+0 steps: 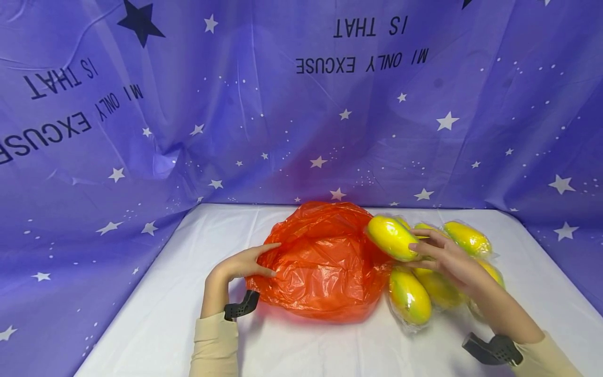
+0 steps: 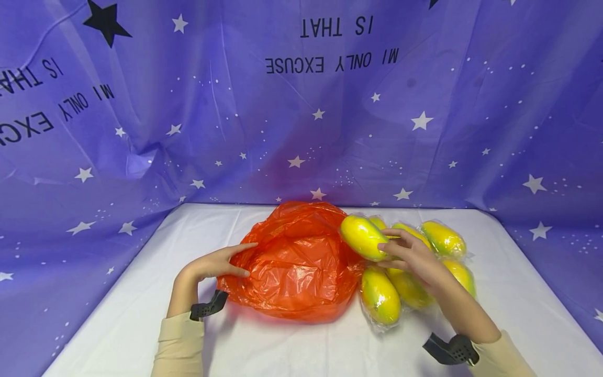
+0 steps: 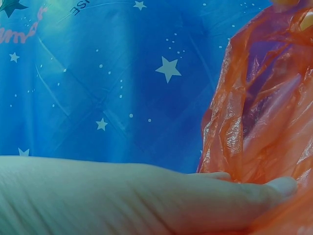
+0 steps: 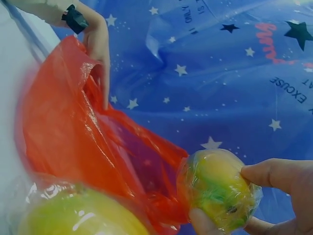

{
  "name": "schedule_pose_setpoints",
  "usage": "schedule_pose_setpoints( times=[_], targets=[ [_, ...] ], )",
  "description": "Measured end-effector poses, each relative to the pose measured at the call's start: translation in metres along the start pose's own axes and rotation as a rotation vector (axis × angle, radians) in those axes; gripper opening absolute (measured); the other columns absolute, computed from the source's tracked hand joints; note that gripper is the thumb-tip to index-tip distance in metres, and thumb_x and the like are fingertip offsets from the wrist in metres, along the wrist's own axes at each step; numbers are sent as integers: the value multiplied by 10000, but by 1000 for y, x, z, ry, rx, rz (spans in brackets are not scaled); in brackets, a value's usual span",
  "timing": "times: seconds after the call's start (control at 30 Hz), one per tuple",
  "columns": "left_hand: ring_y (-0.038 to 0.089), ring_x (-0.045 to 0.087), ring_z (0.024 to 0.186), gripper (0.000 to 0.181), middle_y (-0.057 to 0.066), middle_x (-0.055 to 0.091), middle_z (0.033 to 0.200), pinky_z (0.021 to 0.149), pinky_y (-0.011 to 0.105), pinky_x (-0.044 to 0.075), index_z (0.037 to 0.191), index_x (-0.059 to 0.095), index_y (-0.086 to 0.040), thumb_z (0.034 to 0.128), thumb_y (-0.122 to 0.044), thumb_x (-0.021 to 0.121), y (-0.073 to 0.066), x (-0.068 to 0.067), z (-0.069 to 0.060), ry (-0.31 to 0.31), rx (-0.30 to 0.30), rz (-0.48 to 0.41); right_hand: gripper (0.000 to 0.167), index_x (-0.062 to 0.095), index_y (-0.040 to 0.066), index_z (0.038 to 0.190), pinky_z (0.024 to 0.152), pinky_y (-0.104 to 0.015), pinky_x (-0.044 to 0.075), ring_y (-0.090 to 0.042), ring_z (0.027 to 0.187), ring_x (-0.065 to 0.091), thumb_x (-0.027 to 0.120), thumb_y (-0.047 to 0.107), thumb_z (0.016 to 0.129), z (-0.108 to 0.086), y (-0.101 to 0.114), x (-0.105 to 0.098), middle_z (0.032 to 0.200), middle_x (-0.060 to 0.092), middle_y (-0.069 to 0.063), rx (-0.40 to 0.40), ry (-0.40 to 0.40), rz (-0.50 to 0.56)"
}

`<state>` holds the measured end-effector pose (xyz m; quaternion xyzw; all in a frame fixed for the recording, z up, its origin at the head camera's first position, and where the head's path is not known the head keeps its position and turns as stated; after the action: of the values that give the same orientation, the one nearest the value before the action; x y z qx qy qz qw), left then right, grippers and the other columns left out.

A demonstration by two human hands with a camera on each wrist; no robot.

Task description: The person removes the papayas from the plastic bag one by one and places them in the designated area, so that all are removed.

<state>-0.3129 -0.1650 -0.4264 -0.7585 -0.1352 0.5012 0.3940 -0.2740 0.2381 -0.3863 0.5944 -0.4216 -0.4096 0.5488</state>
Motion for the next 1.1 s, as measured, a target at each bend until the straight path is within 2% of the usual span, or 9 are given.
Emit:
schedule_pose_setpoints(
  times=[0.13, 0.33, 0.43, 0.57, 0.73, 0.97, 1.1],
  targets=[
    [385, 306, 1370, 755, 161, 375, 1493, 1088, 596, 241, 1487, 393, -130, 829, -197, 758, 0, 0, 0, 0, 2, 3, 465, 319, 12, 1397, 897, -402, 513, -214, 1028, 637, 520, 155, 1002, -5, 0, -8, 1337, 359, -147, -11, -3, -12],
    [384, 309, 1369, 762, 164, 374, 1493, 1087, 593, 247, 1488, 391, -132, 826, -205, 760, -1, 0, 0, 3, 7, 9, 495, 314, 30, 1422, 892, -373, 517, -209, 1004, 652, 525, 194, 1005, -13, -1, -22, 1441, 225, -226, 32, -57, -34],
    [385, 308, 1369, 761, 164, 373, 1494, 1087, 593, 248, 1488, 390, -129, 826, -203, 759, -1, 0, 0, 4, 6, 7, 414, 379, 80, 1385, 875, -347, 527, -190, 1000, 649, 519, 179, 1008, -17, -1, -29, 1411, 259, -176, 30, -73, -20],
    [384, 305, 1371, 759, 163, 370, 1496, 1087, 594, 247, 1488, 391, -126, 827, -198, 758, -1, 0, -1, 4, 3, 2, 305, 454, 153, 1308, 851, -318, 537, -229, 975, 665, 512, 140, 1008, -22, 1, -38, 1328, 318, -98, 5, -87, 18],
    [383, 304, 1372, 759, 161, 372, 1496, 1088, 595, 244, 1488, 390, -130, 828, -203, 758, -1, 0, 0, 4, 4, 6, 278, 474, 189, 1274, 834, -315, 544, -270, 949, 674, 487, 94, 1013, -26, 3, -48, 1276, 335, -44, -37, -86, 79],
    [381, 305, 1373, 761, 162, 370, 1497, 1090, 591, 244, 1489, 389, -126, 827, -200, 758, -1, 0, -1, 5, 7, 10, 307, 512, 194, 1292, 836, -335, 543, -148, 996, 648, 482, 74, 1012, -30, 2, -59, 1260, 440, 17, -84, -81, 74],
    [378, 302, 1375, 762, 160, 368, 1499, 1092, 588, 242, 1490, 386, -123, 828, -197, 757, -1, 0, 0, 5, 8, 9, 301, 531, 193, 1282, 831, -319, 545, -104, 1017, 630, 462, 67, 1017, -34, 1, -68, 1273, 442, 44, -111, -81, 76]
  ],
)
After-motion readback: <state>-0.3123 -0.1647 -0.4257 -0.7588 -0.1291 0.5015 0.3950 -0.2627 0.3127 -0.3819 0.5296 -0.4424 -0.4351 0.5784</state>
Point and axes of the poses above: each hand's wrist, its own z-axis towards the middle knuckle, its own x-axis out of the palm, y = z × x, the point moved 7 cm from there along z, towards the middle knuckle
